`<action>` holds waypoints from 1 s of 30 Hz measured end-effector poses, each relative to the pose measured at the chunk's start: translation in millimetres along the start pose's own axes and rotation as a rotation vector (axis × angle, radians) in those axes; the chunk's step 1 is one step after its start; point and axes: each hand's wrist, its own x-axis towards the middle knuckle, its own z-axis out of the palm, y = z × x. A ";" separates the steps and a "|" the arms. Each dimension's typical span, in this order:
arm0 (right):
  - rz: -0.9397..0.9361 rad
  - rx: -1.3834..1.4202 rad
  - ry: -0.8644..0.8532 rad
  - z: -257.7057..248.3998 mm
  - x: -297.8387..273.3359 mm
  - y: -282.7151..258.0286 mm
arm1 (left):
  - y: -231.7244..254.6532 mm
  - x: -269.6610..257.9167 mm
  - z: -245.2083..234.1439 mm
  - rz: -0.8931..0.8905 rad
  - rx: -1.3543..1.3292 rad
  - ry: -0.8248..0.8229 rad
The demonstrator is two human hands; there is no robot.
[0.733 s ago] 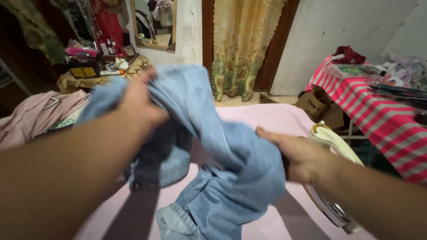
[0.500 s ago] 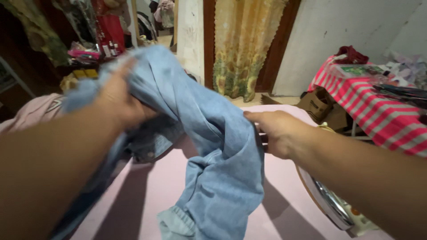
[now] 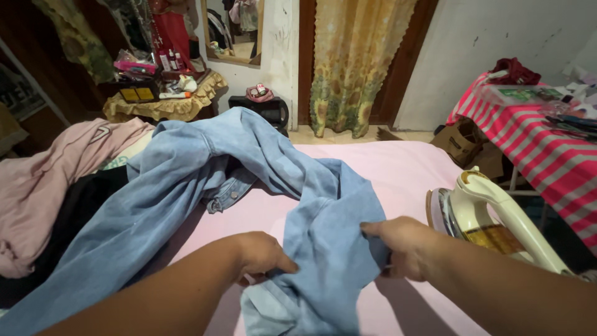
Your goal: The person irons a pair of light blue jeans on a pink ironing board. They smooth the fabric, fold the legs, and use a white electric iron to press the denim, moving the iron back and forth across the legs and waist area.
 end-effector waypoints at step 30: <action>-1.154 -0.322 0.656 -5.2 -53.8 -94.9 | 111.6 -86.7 -57.5 0.446 -0.333 0.350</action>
